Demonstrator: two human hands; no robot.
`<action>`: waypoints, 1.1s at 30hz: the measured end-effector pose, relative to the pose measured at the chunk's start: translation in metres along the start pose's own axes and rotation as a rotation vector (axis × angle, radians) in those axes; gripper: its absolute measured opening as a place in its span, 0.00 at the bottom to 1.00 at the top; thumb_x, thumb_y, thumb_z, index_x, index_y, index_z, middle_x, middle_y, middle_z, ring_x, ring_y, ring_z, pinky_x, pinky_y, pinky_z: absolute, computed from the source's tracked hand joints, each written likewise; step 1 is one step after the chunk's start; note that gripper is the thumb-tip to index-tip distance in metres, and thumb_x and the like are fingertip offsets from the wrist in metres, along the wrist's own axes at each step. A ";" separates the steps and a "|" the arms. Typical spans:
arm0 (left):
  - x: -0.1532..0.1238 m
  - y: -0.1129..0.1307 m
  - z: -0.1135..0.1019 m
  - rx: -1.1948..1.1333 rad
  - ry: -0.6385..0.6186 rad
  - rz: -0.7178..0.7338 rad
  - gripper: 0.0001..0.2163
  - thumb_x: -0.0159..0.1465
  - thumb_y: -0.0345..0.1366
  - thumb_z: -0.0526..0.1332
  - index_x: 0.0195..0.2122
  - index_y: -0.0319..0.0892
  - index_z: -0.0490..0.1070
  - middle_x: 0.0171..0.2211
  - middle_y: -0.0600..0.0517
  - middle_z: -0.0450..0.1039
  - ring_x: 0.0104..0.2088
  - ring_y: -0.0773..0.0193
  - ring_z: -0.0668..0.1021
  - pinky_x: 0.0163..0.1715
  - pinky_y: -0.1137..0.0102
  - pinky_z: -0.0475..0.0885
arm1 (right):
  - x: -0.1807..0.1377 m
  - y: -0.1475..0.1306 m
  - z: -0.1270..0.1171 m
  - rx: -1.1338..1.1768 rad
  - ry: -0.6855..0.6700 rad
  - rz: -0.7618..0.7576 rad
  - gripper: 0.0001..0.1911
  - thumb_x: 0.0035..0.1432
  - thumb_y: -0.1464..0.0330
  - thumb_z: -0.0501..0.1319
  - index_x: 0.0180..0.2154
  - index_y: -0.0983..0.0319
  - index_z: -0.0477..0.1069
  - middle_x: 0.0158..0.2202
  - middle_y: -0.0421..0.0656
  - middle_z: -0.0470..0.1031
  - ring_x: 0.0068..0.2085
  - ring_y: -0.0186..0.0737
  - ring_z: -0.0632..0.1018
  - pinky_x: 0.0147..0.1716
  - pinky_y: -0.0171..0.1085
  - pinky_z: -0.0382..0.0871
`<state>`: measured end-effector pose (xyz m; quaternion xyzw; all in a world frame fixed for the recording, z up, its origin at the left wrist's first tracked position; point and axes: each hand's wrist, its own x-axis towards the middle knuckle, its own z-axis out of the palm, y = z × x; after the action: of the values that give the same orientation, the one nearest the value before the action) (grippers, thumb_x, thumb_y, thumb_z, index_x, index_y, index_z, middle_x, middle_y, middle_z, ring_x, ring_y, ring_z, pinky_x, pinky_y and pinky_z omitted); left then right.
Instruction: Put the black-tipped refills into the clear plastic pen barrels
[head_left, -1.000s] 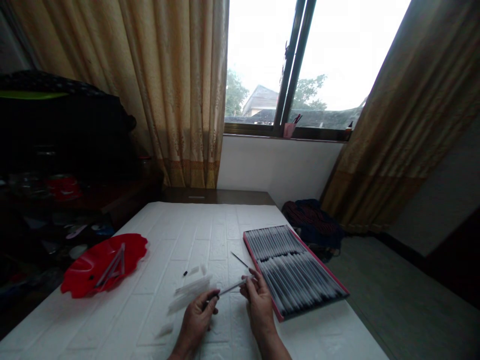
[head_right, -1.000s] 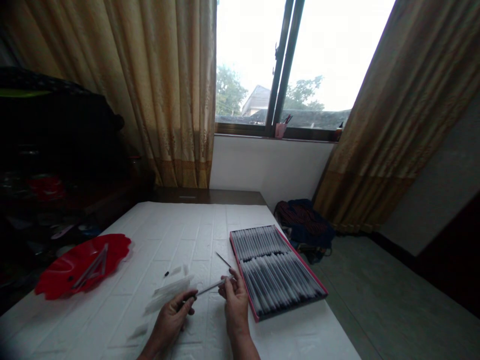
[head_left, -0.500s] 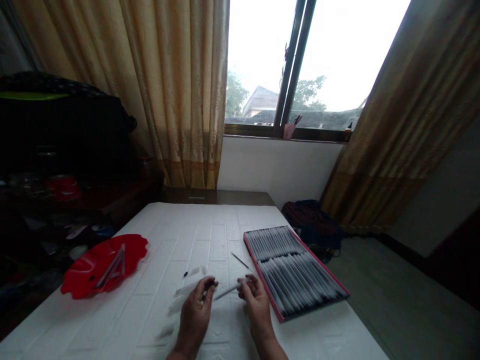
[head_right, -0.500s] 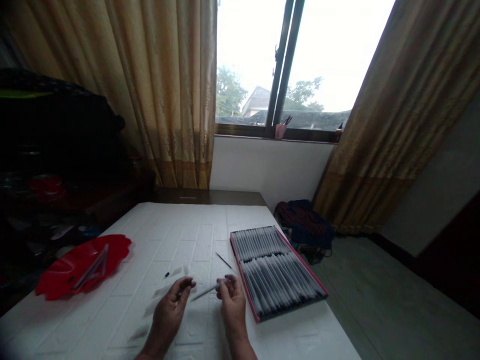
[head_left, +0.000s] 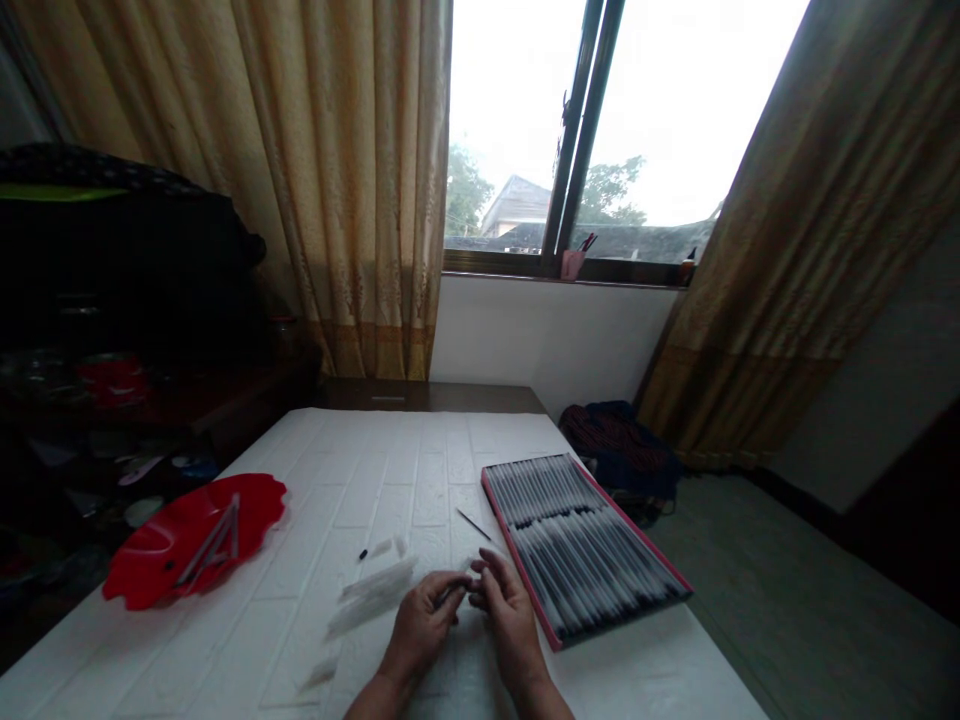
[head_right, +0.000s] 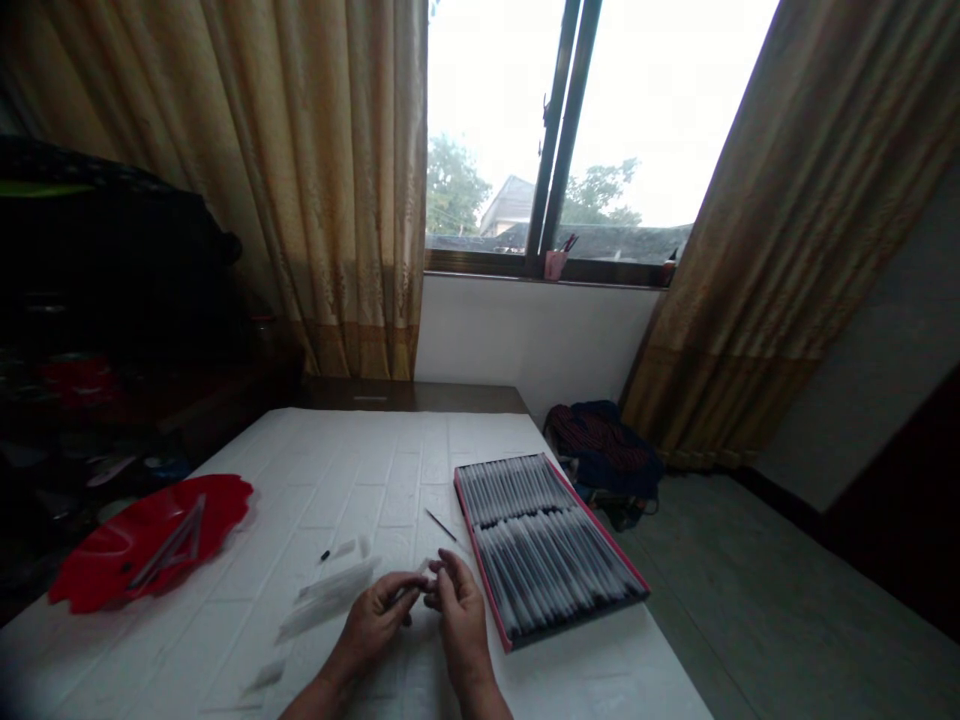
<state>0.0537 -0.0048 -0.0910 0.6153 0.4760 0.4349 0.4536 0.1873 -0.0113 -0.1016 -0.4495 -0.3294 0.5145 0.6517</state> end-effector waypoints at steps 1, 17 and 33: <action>0.002 -0.003 -0.001 -0.020 0.020 -0.027 0.19 0.56 0.53 0.59 0.39 0.44 0.77 0.36 0.50 0.78 0.24 0.67 0.75 0.25 0.71 0.71 | 0.000 0.002 -0.001 -0.027 0.003 -0.026 0.20 0.43 0.57 0.69 0.38 0.61 0.77 0.34 0.46 0.79 0.30 0.41 0.79 0.28 0.37 0.73; 0.007 -0.003 -0.008 -0.202 -0.088 -0.205 0.30 0.44 0.62 0.63 0.35 0.41 0.79 0.25 0.54 0.74 0.18 0.72 0.67 0.21 0.74 0.63 | -0.012 0.009 0.006 -0.416 -0.195 -0.549 0.09 0.55 0.70 0.62 0.37 0.55 0.79 0.29 0.43 0.75 0.32 0.39 0.77 0.32 0.34 0.72; 0.000 -0.020 -0.022 -0.276 -0.213 -0.246 0.35 0.48 0.56 0.65 0.55 0.46 0.62 0.44 0.45 0.74 0.26 0.69 0.75 0.17 0.77 0.61 | 0.001 -0.013 -0.011 0.390 0.032 0.308 0.23 0.29 0.64 0.77 0.32 0.62 0.76 0.27 0.42 0.80 0.23 0.27 0.74 0.21 0.26 0.62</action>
<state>0.0282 0.0016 -0.1059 0.5270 0.4326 0.3698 0.6311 0.2028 -0.0137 -0.0937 -0.3682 -0.1410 0.6544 0.6452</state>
